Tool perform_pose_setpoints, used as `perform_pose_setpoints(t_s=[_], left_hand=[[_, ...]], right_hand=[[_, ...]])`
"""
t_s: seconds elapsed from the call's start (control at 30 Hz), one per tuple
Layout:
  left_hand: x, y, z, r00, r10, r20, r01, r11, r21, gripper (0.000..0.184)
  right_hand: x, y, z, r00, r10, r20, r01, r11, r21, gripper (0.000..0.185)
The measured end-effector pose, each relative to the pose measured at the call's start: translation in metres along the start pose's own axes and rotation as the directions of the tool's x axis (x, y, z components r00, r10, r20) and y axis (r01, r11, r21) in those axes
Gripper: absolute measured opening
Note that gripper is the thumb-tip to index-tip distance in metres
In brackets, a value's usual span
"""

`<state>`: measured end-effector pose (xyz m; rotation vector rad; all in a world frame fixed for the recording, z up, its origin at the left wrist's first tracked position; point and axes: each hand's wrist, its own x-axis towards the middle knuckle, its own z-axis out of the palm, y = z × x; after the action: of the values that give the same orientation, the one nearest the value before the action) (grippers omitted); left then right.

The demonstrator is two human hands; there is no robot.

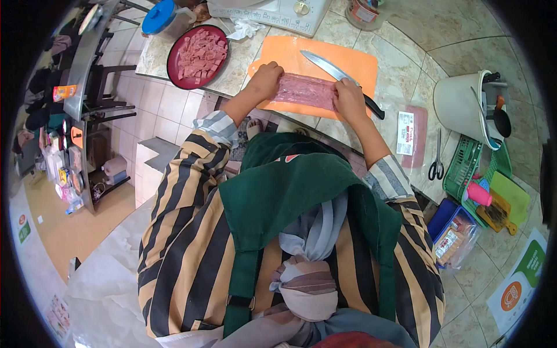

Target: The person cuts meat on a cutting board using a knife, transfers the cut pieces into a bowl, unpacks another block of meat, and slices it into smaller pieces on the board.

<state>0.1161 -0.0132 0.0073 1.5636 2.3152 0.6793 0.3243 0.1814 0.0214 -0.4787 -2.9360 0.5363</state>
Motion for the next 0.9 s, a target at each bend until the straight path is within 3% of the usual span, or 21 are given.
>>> perform_pose_setpoints(t_s=[0.17,0.23,0.33,0.5,0.57,0.7,0.9], left_hand=[[0.000,0.002,-0.002,0.991,-0.124,0.058,0.125,0.992,-0.003,0.022],[-0.003,0.004,-0.004,0.993,-0.115,0.039,0.115,0.993,-0.006,0.021],[-0.007,0.007,-0.005,0.995,-0.095,-0.002,0.095,0.995,0.007,0.021],[-0.007,0.004,-0.003,0.997,-0.069,-0.027,0.070,0.997,0.035,0.023],[-0.006,0.004,-0.001,0.996,-0.086,-0.003,0.086,0.996,0.013,0.025],[-0.010,0.005,0.000,0.995,-0.020,-0.098,0.018,1.000,-0.021,0.027],[-0.010,0.004,-0.003,1.000,0.017,0.007,-0.018,0.999,0.028,0.034]], right_hand=[[0.001,-0.004,0.001,1.000,-0.017,-0.004,0.017,0.998,-0.063,0.015],[-0.002,-0.009,0.003,0.990,-0.102,-0.101,0.098,0.994,-0.051,0.020],[-0.002,-0.025,0.009,0.988,-0.101,-0.120,0.108,0.993,0.057,0.023],[0.018,-0.058,0.026,0.968,-0.178,-0.179,0.189,0.981,0.043,0.021],[0.025,-0.062,0.032,0.995,-0.090,-0.036,0.090,0.996,-0.010,0.019],[0.031,-0.057,0.026,0.995,-0.097,0.021,0.095,0.994,0.060,0.018],[0.049,-0.055,0.022,0.978,0.035,0.206,-0.042,0.999,0.033,0.020]])
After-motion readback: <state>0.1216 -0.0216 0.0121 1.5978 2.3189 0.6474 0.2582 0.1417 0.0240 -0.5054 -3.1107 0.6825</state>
